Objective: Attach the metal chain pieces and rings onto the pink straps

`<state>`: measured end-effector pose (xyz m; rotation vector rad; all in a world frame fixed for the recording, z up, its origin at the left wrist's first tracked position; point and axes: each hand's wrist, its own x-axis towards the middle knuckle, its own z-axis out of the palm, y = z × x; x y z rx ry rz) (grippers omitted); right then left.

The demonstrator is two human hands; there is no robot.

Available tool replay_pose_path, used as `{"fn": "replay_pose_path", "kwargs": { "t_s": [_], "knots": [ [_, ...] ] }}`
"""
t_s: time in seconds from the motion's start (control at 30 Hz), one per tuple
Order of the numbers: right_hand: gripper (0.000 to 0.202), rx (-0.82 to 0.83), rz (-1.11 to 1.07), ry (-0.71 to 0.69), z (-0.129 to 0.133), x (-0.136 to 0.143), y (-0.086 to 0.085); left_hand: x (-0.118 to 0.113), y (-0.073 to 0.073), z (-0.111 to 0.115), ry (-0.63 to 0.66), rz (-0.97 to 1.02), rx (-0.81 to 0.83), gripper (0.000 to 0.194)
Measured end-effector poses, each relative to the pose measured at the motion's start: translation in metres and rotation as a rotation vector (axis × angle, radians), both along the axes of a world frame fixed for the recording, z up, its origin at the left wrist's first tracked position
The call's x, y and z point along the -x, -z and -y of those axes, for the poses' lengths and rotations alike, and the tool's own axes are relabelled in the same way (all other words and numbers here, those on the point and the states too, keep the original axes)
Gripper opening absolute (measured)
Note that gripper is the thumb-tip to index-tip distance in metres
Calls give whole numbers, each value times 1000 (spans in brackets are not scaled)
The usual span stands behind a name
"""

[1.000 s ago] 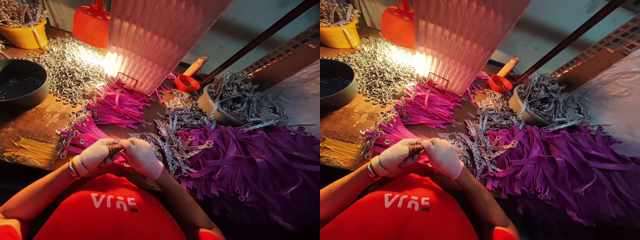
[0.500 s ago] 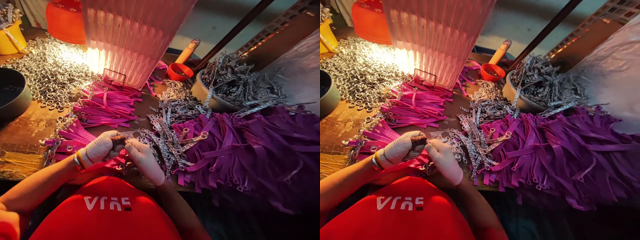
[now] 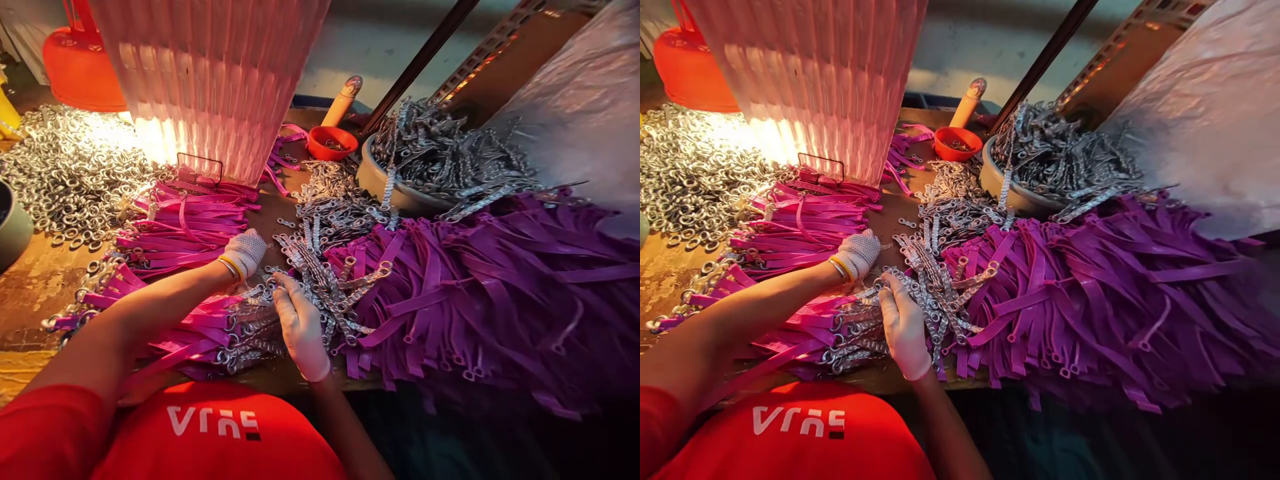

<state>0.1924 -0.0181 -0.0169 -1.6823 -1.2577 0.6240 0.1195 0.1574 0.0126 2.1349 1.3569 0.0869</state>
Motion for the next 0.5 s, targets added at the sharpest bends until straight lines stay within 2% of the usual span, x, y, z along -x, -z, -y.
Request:
{"fn": "replay_pose_path", "kwargs": {
  "t_s": [0.07,0.17,0.23,0.27,0.37,0.43,0.5],
  "knots": [
    [41,-9,-5,-45,1,-1,-5,12,-8,6,17,-33,-53,24],
    [37,-94,17,-102,-3,2,-15,55,-25,28,84,41,-148,18],
    [31,-182,72,-155,-9,11,-22,94,-35,50,-14,319,-150,13],
    [29,-221,92,-199,-13,16,-26,112,-39,62,-79,428,-66,20],
    [28,-298,110,-379,-24,38,-35,155,-46,96,-228,702,328,33],
    [28,-309,168,-459,-28,53,-39,169,-45,115,-297,808,482,35],
    [26,-299,309,-475,-27,65,-41,174,-41,129,-339,840,531,38]
  ]
}}
